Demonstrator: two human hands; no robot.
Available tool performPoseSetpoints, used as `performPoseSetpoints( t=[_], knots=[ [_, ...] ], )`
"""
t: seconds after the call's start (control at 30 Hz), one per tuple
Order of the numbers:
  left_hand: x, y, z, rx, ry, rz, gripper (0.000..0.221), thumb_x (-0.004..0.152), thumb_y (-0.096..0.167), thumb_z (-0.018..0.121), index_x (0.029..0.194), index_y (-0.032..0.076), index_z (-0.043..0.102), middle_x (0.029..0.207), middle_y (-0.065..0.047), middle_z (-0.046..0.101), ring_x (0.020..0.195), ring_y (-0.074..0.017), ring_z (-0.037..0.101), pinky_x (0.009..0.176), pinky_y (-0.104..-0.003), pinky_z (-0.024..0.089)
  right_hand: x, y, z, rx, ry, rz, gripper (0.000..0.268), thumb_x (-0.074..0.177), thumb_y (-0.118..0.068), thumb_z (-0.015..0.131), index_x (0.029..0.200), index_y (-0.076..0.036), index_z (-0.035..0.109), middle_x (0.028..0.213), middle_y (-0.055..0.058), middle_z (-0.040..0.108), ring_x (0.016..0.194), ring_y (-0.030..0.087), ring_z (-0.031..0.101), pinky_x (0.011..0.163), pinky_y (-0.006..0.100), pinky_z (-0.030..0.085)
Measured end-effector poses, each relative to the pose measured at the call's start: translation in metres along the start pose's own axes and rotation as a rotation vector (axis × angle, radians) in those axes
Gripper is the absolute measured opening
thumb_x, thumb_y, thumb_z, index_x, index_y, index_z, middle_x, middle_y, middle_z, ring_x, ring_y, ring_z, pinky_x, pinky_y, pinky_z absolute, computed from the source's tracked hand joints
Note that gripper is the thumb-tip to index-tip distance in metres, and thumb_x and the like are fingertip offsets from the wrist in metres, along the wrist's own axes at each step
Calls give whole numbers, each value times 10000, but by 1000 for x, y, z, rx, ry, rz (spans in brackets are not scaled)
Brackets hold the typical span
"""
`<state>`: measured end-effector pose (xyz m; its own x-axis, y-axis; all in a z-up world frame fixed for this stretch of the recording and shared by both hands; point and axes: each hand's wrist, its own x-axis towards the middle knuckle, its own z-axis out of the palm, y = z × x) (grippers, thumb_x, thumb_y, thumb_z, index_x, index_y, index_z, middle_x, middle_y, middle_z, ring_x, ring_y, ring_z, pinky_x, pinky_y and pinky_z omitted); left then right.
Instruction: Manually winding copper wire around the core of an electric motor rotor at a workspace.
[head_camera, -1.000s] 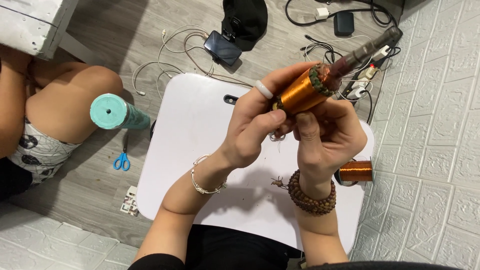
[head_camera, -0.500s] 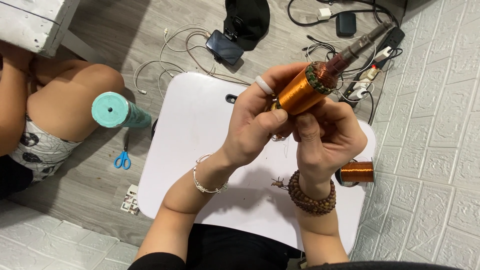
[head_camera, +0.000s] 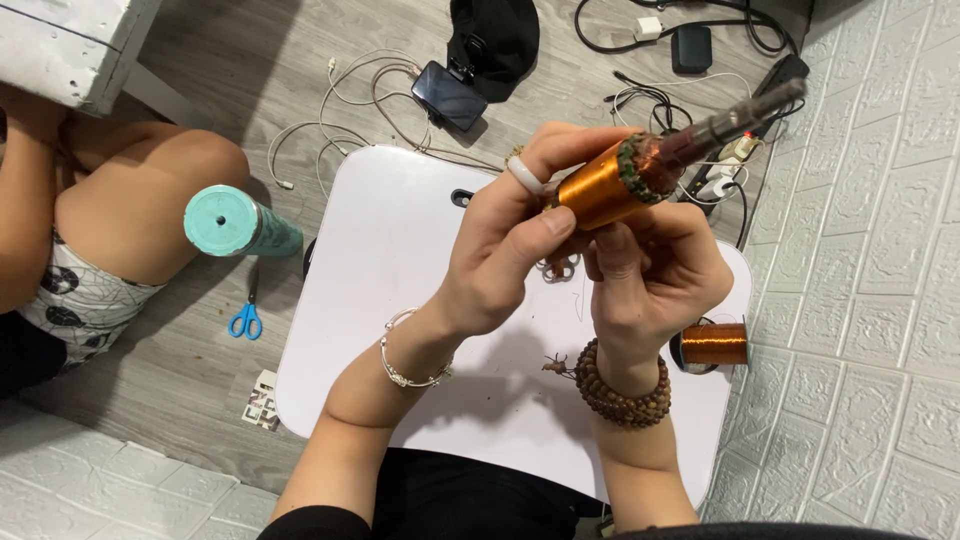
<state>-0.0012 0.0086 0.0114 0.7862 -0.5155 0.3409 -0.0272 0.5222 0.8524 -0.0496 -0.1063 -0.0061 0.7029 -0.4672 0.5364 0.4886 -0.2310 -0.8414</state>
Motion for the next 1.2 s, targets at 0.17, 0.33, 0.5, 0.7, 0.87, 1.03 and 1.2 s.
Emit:
performPoseSetpoints(
  t=[0.17,0.33,0.5,0.7,0.87,1.03,1.2],
  knots=[
    [-1,2,4,78,-12,18,484,1086,348,409,1489,87,465,1287,-54,555,957,-125,539,707,-239,466,-1,6,0,39,23,-29,237,980,-215,663,927,-38,515,689,74,528,492,129,455,460,275,383],
    [0,-5,-1,-41,-71,-7,549,1038,288,471,1526,41,426,1476,-98,563,1318,-192,599,1090,-298,542,-2,8,-1,30,29,-24,242,976,-232,670,960,-26,543,716,75,535,497,126,453,455,275,370],
    [0,-15,3,-88,-3,38,548,1028,249,530,1505,3,421,1485,-127,552,1353,-207,593,1138,-300,541,-3,11,-2,39,45,14,258,957,-228,690,940,-24,533,713,65,524,491,111,415,448,266,331],
    [0,-15,1,-71,10,15,612,1002,379,547,1499,33,458,1349,-67,632,779,-76,515,664,-215,447,-3,9,-2,22,40,30,250,962,-234,682,961,-32,535,708,57,527,500,107,446,455,256,346],
    [0,-18,2,-95,2,53,575,1021,330,554,1486,11,439,1386,-100,597,1070,-156,569,928,-269,506,-4,11,-3,47,34,16,262,954,-237,694,950,-29,535,707,62,516,496,111,417,448,263,333],
    [-1,-20,1,-91,3,82,569,1024,316,570,1481,2,443,1463,-123,560,1362,-224,596,1190,-321,529,-5,13,-3,96,26,2,245,955,-216,699,966,-37,533,699,60,495,504,115,413,452,273,334],
    [-2,-20,0,-138,25,14,632,982,431,616,1452,34,471,1000,-23,637,674,-91,474,597,-226,427,-2,6,-2,45,1,-19,244,977,-236,672,979,-17,564,736,50,522,515,118,438,462,270,355]
  ],
)
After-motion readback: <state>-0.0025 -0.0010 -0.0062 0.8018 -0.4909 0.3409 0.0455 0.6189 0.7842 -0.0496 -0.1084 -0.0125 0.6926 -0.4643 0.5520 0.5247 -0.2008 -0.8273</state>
